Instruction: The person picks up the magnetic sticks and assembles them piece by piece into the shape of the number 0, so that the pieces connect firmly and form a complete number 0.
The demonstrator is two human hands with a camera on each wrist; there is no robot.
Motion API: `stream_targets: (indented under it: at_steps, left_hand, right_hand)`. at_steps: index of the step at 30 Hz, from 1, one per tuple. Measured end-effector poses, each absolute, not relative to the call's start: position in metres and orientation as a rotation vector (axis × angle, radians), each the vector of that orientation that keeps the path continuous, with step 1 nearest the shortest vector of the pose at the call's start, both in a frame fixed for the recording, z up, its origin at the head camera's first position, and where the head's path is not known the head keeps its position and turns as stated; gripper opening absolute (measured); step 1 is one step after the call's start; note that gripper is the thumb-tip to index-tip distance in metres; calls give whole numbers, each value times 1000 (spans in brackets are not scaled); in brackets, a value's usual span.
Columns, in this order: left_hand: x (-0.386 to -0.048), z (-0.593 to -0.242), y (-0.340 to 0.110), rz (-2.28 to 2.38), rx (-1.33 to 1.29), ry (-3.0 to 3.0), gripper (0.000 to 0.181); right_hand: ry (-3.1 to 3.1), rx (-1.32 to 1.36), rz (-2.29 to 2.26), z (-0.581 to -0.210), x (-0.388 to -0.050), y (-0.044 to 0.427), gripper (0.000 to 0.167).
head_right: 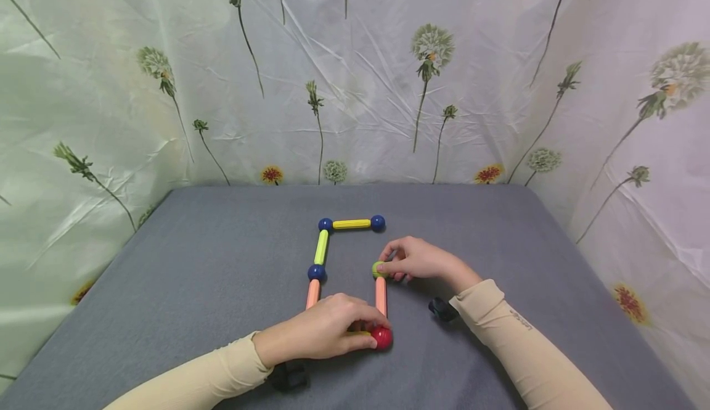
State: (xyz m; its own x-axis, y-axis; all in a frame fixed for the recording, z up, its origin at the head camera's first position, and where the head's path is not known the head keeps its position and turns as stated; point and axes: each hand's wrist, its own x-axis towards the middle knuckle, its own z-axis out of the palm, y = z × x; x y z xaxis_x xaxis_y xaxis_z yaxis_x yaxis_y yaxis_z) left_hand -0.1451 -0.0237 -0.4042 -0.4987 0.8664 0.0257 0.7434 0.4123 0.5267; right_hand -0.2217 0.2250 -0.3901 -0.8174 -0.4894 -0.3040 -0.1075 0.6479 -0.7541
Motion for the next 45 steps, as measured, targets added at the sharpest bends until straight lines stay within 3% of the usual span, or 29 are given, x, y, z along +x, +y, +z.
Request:
stream_targets:
  at_steps: [10, 19, 30, 45]
  left_hand:
    - [-158, -385, -30, 665, 1408, 2474, 24]
    - [-196, -356, -42, 625, 1338, 2684, 23]
    - [-242, -359, -55, 726, 1203, 2887, 19]
    - [-293, -366, -66, 610, 953, 2939, 27]
  right_hand:
    - [2409, -441, -1027, -382, -219, 230, 31]
    - [2542, -401, -954, -367, -217, 251, 33]
    - [2728, -421, -815, -360, -218, 279, 32]
    - [2782, -357, -718, -366, -219, 301, 33]
